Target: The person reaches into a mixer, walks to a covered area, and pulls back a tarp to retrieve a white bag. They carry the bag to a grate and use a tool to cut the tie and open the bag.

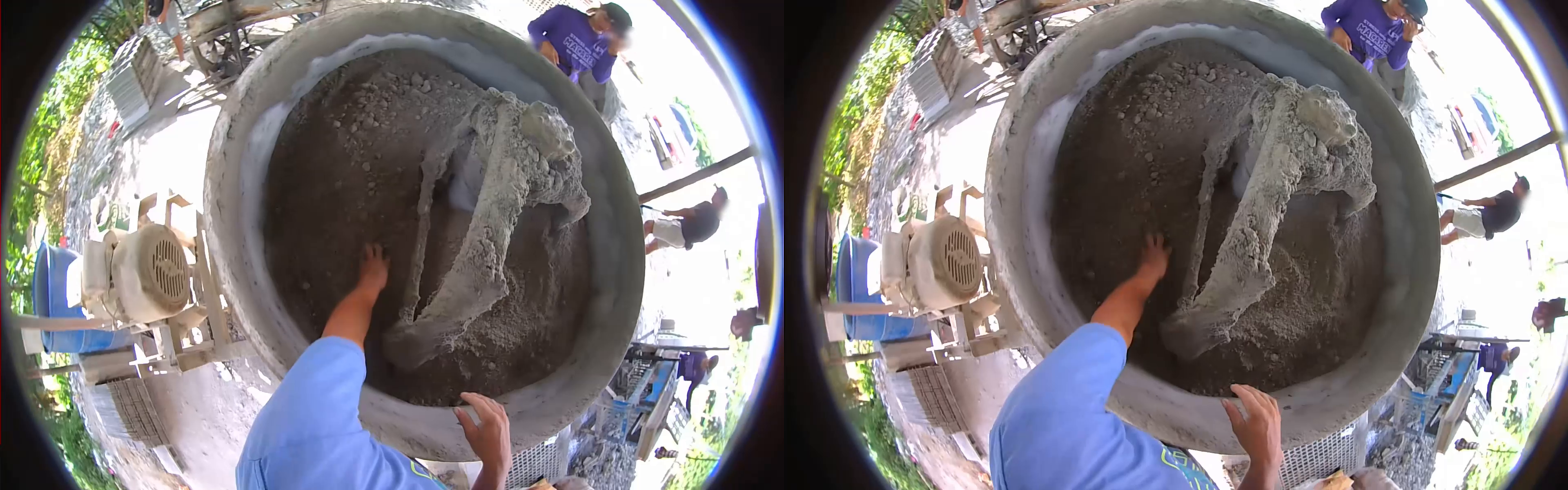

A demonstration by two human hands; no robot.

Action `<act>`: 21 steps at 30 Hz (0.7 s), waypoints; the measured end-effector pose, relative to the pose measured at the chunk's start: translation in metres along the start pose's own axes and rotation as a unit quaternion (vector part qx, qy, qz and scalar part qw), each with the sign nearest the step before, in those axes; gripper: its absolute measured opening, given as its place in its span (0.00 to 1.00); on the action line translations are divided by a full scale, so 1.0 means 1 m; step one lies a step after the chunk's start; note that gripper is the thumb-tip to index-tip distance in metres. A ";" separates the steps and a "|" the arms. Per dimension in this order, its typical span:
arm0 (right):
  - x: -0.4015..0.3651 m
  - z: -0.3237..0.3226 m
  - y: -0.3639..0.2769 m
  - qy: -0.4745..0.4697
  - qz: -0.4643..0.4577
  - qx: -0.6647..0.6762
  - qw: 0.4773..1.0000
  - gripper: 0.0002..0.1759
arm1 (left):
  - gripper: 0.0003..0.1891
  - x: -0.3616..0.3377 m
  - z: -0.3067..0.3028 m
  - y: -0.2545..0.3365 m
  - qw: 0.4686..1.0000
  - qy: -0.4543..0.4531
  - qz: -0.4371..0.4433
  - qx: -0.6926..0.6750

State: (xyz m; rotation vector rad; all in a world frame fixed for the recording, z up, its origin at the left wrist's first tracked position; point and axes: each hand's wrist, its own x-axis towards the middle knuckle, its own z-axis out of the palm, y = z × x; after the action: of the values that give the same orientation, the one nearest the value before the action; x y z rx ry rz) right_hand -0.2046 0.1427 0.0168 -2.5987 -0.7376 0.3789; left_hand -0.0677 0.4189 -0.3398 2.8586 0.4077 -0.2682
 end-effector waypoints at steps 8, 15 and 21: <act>-0.028 0.045 -0.006 0.202 0.194 -0.051 0.959 0.05 | 0.17 0.008 -0.017 -0.040 0.997 -0.016 0.009 -0.070; -0.035 0.041 -0.011 0.417 0.177 -0.025 0.891 0.03 | 0.25 -0.002 -0.085 -0.031 0.922 -0.298 0.243 0.051; -0.047 0.039 -0.009 0.512 0.139 -0.007 0.848 0.04 | 0.20 -0.077 -0.186 -0.011 0.820 -0.480 0.242 -0.196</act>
State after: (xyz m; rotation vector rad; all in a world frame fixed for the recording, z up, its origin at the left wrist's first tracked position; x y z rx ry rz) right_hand -0.2615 0.1355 -0.0063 -2.4041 0.0257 -0.8970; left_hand -0.1162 0.4585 -0.1487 1.9634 -0.4135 -1.2467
